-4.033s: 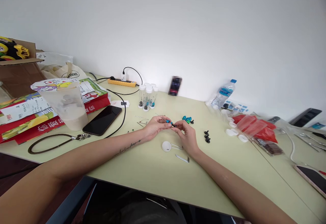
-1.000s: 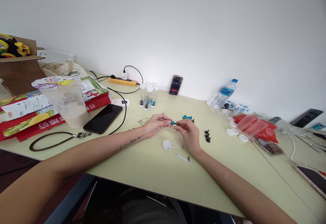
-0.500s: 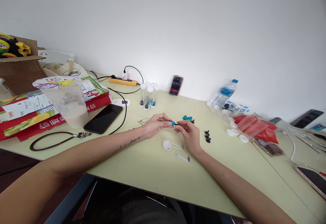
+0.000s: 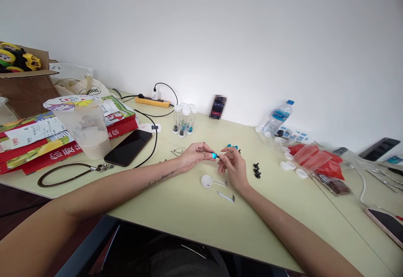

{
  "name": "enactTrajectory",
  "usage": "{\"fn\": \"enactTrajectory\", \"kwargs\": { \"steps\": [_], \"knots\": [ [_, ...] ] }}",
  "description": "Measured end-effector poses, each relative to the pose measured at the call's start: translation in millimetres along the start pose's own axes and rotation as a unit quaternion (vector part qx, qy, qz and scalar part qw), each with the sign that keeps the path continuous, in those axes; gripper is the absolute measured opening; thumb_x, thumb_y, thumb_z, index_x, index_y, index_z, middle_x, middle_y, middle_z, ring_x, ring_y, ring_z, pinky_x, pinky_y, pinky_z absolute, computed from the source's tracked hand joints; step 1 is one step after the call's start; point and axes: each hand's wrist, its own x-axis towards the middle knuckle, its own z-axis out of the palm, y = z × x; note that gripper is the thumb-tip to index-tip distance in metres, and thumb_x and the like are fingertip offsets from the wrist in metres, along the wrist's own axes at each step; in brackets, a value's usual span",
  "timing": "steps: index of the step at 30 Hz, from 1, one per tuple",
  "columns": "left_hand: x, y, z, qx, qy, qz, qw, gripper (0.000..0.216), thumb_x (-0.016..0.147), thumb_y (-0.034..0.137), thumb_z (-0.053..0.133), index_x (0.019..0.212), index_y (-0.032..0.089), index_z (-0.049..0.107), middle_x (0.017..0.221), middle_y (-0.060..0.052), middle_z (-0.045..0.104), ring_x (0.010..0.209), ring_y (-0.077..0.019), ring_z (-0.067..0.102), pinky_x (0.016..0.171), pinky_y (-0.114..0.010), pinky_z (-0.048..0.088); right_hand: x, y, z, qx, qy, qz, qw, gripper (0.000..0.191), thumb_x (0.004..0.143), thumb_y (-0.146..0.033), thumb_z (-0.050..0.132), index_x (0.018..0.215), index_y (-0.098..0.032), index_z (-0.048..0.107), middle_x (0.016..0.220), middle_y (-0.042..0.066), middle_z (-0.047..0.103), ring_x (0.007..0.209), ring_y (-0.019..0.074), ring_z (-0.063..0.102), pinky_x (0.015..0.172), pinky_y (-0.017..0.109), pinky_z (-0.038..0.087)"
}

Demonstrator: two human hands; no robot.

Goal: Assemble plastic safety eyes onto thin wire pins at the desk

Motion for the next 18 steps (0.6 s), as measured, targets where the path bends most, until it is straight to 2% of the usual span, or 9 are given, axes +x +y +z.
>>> {"fn": "enactTrajectory", "kwargs": {
  "steps": [4,8,13,18],
  "knots": [
    [0.2,-0.2,1.3,-0.005,0.005,0.001,1.0,0.023,0.063,0.022,0.074,0.079,0.01,0.061,0.081,-0.005,0.065,0.08,-0.0164,0.062,0.087,-0.04,0.044,0.0,1.4,-0.4,0.001,-0.016,0.013,1.0,0.022,0.081,-0.044,0.052,0.087,-0.024,0.046,0.058,-0.005,0.055,0.039,0.0125,0.052,0.034,0.024,0.04],
    [0.7,-1.1,0.3,-0.013,0.012,-0.004,1.0,0.025,0.063,0.022,0.075,0.08,0.01,0.062,0.079,-0.005,0.064,0.079,-0.0172,0.063,0.088,-0.04,0.043,0.6,3.7,-0.2,-0.004,-0.016,0.001,1.0,0.018,0.084,-0.041,0.05,0.082,-0.023,0.047,0.06,-0.003,0.055,0.041,0.0124,0.053,0.036,0.024,0.041],
    [1.2,-0.5,-1.8,-0.038,0.045,-0.01,0.998,0.024,0.062,0.02,0.075,0.08,0.01,0.062,0.081,-0.004,0.064,0.08,-0.0164,0.063,0.09,-0.036,0.042,2.1,5.3,0.9,-0.022,-0.008,-0.034,0.999,0.017,0.081,-0.035,0.057,0.089,-0.021,0.052,0.067,-0.001,0.057,0.054,0.0133,0.057,0.05,0.027,0.048],
    [1.8,0.6,-1.3,-0.045,0.057,-0.023,0.997,0.025,0.061,0.021,0.076,0.078,0.01,0.063,0.083,-0.004,0.064,0.078,-0.0152,0.063,0.09,-0.036,0.041,2.3,7.5,0.3,-0.023,0.008,-0.038,0.999,0.02,0.077,-0.032,0.063,0.09,-0.021,0.052,0.071,0.0,0.06,0.059,0.0135,0.059,0.059,0.028,0.05]
  ]
}}
